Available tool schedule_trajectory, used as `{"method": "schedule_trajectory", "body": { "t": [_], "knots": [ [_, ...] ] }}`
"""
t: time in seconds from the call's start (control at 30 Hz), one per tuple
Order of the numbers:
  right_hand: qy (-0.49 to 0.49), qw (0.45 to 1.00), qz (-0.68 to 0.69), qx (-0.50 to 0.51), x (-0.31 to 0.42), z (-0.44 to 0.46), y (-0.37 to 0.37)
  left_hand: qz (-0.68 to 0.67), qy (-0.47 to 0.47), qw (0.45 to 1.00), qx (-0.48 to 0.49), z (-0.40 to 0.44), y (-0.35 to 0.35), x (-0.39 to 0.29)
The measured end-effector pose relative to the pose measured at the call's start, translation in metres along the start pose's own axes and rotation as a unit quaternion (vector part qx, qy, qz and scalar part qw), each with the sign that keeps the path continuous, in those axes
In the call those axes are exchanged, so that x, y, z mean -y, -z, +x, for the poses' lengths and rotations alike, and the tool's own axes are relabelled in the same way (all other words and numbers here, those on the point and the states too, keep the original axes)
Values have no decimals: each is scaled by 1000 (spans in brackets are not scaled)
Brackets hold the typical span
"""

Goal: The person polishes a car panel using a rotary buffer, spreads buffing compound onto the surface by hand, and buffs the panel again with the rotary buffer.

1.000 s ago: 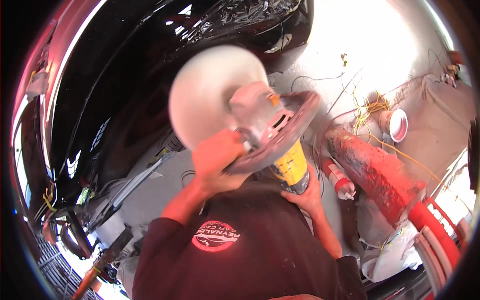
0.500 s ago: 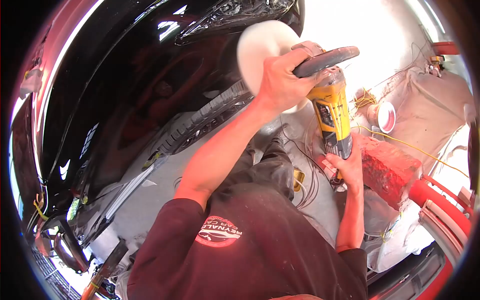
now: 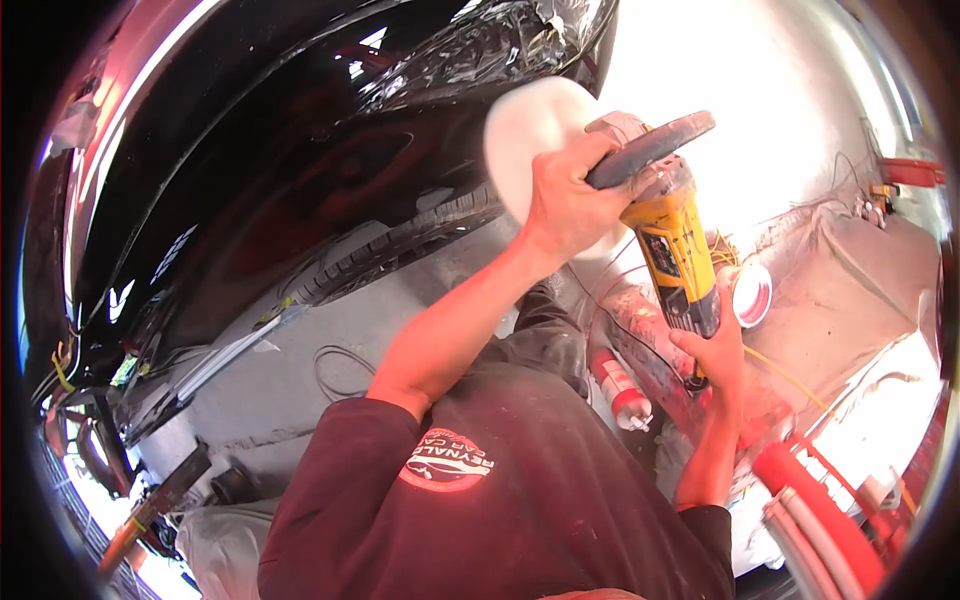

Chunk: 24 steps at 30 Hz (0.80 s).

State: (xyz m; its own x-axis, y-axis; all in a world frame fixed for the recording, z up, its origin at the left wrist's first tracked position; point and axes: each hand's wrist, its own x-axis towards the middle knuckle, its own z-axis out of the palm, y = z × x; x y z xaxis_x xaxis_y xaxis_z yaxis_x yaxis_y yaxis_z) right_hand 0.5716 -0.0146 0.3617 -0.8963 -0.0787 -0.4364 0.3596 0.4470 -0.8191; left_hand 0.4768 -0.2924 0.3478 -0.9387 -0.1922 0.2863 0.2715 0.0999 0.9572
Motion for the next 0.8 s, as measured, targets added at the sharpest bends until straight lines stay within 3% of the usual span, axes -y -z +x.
{"method": "schedule_trajectory", "body": {
  "t": [0.2,0.23,0.43,0.8],
  "knots": [
    [19,998,-53,29,2,53,63,-29,13,998,-63,19,-46,14],
    [41,992,-114,22,7,61,72,-24,9,997,-71,25,-52,15],
    [7,993,-86,77,28,98,117,-91,8,990,-112,50,-81,27],
    [8,985,-146,93,84,117,140,-93,14,989,-111,67,-84,27]
  ]
}}
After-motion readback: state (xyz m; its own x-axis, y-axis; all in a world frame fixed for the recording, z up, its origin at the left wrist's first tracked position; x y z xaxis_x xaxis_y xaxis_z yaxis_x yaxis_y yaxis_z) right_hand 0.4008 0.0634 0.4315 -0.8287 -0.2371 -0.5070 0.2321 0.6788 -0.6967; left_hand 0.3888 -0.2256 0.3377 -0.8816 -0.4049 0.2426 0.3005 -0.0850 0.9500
